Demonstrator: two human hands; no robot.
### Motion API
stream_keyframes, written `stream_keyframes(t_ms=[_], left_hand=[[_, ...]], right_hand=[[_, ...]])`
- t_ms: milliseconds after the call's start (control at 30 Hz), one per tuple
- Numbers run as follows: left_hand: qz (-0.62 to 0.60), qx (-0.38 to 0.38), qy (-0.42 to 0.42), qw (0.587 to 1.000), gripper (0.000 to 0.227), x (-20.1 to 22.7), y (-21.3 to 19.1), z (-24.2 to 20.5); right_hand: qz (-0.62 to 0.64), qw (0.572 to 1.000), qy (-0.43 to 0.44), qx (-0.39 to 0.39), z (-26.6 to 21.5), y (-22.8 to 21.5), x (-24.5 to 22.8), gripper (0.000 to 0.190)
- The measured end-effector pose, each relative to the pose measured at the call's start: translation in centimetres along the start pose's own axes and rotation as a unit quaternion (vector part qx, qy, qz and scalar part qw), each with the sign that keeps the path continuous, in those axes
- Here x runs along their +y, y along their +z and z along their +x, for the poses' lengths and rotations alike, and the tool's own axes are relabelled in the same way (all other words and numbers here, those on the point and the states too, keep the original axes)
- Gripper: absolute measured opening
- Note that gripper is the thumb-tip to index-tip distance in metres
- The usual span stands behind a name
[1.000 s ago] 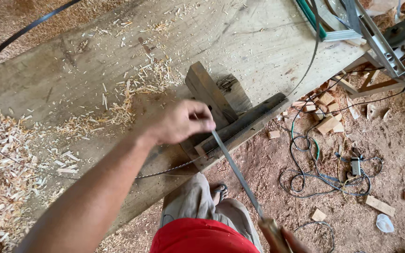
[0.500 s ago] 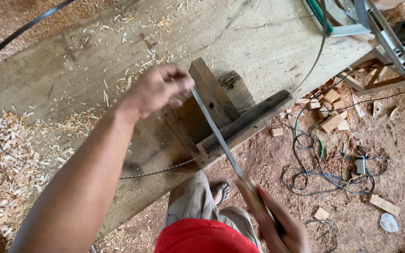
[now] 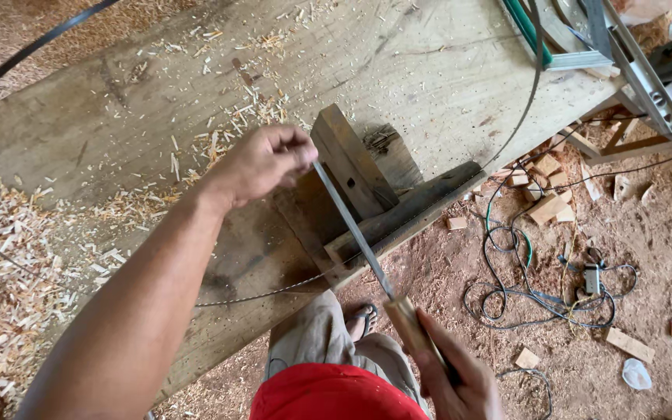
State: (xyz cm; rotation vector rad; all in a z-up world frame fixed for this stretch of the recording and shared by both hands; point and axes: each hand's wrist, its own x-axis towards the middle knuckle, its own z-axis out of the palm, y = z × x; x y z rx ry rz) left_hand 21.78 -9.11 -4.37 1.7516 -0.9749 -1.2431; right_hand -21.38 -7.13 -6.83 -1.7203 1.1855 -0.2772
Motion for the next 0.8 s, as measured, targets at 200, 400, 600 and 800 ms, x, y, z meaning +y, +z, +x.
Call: stream_keyframes(t_ms=[200,400,600,800], left_hand=[[0.012,-0.086,0.1,0.991,0.015,0.6,2.8,-1.5],[0.069,-0.154,0.067,0.983,0.015,-1.7,5.9,-2.2],[0.04,-0.062,0.037,0.997,0.015,-0.9,-1.1,0.6],[0.016,-0.071,0.086,0.994,0.018,2.0,0.4,-0.1]], right_hand=[[-0.013,0.999,0.02,0.03,-2.2,-1.1,0.8,0.048],[-0.032,0.997,0.072,0.006,-4.6,0.0,2.9,0.047],[-0.013,1.0,0.008,-0.002,-1.0,1.1,0.5,0.047],[-0.037,0.999,-0.033,0.007,-1.7,-1.3,-0.4,0.047]])
